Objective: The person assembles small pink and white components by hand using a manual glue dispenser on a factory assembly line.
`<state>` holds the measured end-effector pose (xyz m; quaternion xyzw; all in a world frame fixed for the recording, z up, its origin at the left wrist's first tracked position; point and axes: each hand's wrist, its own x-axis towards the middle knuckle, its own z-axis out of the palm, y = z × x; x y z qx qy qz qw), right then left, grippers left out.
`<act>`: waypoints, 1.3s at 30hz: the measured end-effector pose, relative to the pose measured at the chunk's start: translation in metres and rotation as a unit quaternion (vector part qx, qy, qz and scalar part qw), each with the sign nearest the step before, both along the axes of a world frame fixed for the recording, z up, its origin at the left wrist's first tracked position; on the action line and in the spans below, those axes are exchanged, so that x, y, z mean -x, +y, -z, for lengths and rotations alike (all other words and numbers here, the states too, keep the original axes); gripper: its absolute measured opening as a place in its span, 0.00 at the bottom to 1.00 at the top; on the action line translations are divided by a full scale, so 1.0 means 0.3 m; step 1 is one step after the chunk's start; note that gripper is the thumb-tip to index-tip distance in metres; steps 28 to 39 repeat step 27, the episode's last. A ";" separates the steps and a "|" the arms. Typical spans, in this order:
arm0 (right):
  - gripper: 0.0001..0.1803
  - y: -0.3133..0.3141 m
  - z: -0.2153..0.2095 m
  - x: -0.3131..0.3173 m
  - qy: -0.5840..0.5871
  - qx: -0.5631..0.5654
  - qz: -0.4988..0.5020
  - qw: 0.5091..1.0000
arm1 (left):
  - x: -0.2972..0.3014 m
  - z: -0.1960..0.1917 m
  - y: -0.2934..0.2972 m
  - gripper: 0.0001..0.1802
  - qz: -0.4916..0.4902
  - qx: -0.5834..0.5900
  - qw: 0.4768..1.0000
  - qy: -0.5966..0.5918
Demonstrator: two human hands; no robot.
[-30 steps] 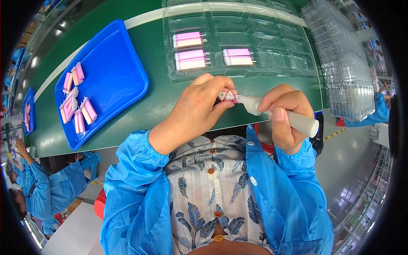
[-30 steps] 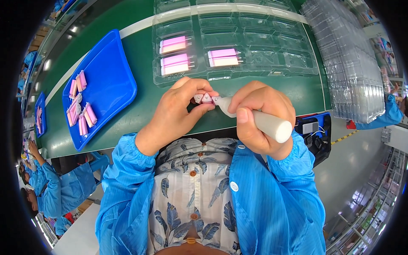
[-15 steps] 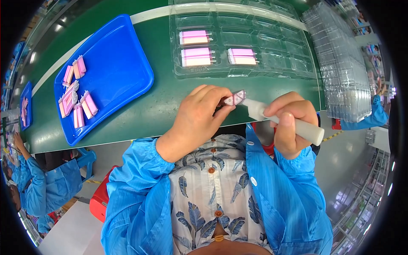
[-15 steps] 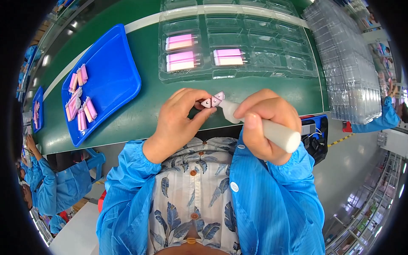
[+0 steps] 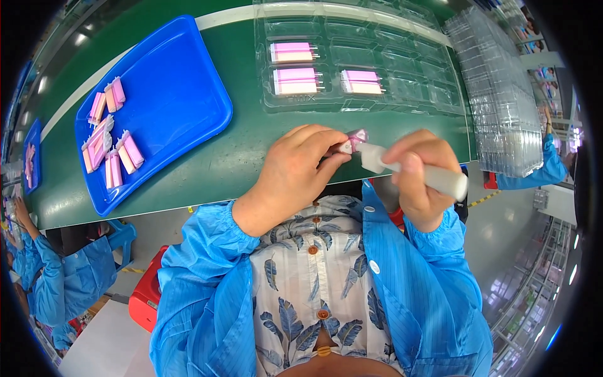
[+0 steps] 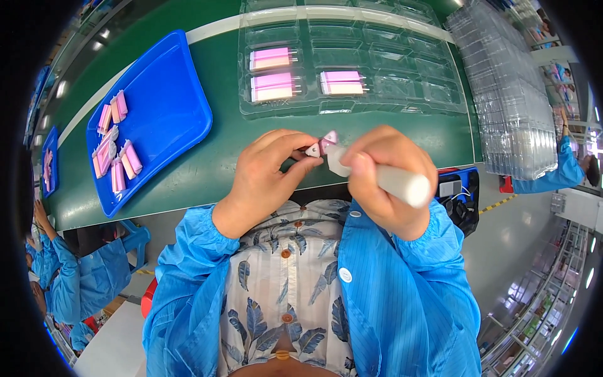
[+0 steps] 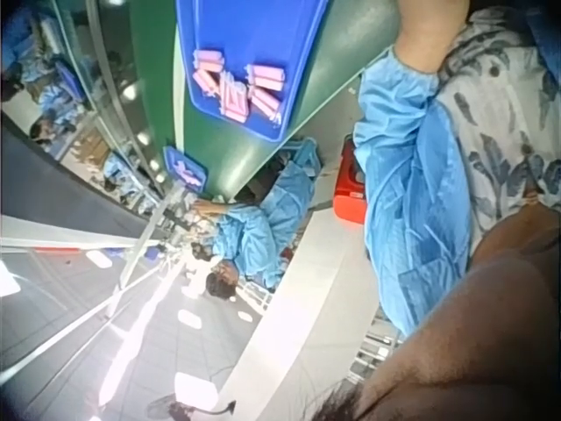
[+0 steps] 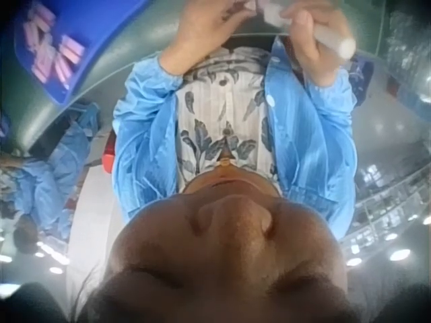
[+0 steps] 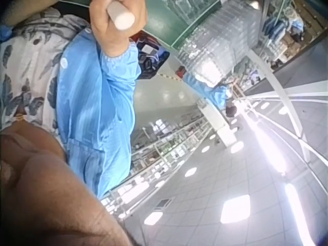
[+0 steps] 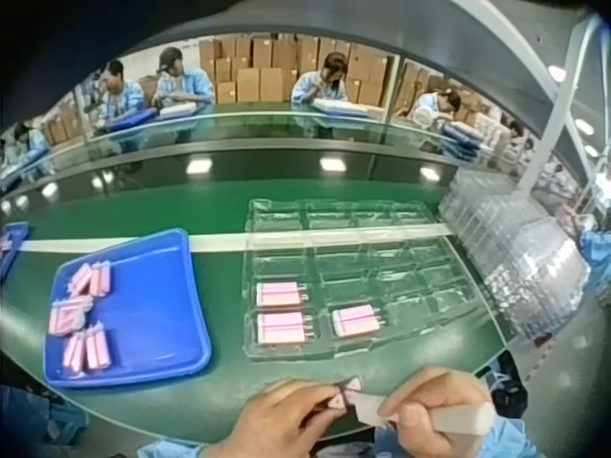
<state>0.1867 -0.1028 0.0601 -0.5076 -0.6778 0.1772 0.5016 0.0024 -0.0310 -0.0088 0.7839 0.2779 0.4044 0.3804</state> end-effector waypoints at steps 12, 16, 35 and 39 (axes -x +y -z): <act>0.08 -0.015 0.011 0.062 0.008 -0.010 0.017 1.000 | 0.003 0.013 -0.005 0.18 -0.008 -0.026 1.000 0.008; 0.10 -0.002 0.018 0.072 -0.020 -0.023 0.021 0.999 | -0.004 0.004 -0.003 0.20 -0.002 -0.025 1.000 0.009; 0.06 -0.079 -0.003 -0.068 0.111 -0.083 0.075 0.987 | -0.090 -0.133 0.072 0.26 -0.014 -0.094 0.988 0.122; 0.06 -0.079 -0.003 -0.068 0.111 -0.083 0.075 0.987 | -0.090 -0.133 0.072 0.26 -0.014 -0.094 0.988 0.122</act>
